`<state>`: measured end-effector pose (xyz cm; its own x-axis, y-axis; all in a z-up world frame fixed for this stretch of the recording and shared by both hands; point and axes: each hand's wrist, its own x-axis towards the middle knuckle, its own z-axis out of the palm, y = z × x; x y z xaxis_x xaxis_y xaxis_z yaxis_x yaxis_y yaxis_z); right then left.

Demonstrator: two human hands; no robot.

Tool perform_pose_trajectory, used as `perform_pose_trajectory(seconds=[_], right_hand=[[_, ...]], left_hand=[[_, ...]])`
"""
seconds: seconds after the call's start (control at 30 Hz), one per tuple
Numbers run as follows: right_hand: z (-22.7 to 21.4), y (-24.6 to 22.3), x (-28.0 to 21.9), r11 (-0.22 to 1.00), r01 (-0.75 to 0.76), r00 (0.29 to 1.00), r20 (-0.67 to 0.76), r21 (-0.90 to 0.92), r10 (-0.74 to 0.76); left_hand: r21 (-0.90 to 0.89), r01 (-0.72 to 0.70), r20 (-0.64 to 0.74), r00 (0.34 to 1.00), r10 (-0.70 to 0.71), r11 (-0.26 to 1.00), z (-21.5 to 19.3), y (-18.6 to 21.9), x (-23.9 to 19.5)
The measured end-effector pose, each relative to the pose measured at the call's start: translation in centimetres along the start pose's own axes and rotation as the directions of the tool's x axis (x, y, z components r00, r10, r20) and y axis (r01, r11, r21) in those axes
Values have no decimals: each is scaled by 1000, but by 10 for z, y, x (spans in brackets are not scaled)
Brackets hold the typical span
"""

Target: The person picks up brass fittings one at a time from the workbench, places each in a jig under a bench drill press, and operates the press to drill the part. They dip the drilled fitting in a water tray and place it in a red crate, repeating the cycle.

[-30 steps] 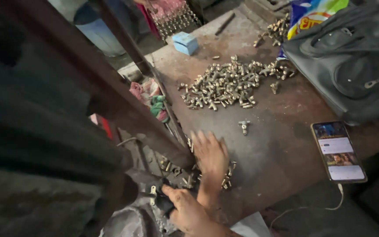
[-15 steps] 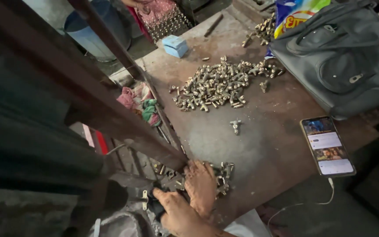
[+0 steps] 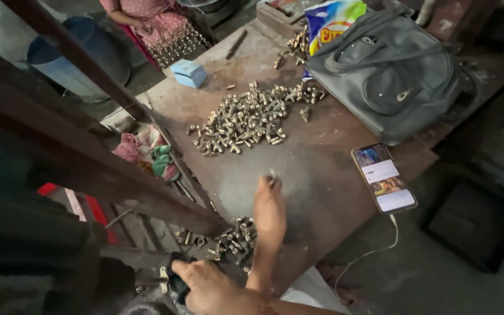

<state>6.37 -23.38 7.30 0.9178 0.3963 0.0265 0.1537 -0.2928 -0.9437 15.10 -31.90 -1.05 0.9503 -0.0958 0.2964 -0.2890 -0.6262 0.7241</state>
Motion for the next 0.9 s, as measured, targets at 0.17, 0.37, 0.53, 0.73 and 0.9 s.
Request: perform_pose_trajectory(seconds=[0.17, 0.37, 0.53, 0.73, 0.9], right_hand=[[98, 93, -1, 997, 48, 928, -372, 55, -24], [23, 79, 28, 995, -60, 998, -26, 79, 62], [-31, 43, 69, 947, 169, 891, 369, 274, -266], [-46, 42, 77, 983, 93, 844, 512, 157, -161], [-58, 68, 73, 946, 196, 853, 431, 257, -293]], left_hand=[[-532, 556, 386, 831, -401, 639, -25, -119, -174], [-562, 810, 691, 349, -633, -167, -108, -146, -286], [-718, 274, 27, 930, -367, 639, -219, 5, -211], [184, -279, -191, 930, 313, 943, -188, -59, -196], [200, 66, -117, 992, -43, 978, -212, -28, -181]])
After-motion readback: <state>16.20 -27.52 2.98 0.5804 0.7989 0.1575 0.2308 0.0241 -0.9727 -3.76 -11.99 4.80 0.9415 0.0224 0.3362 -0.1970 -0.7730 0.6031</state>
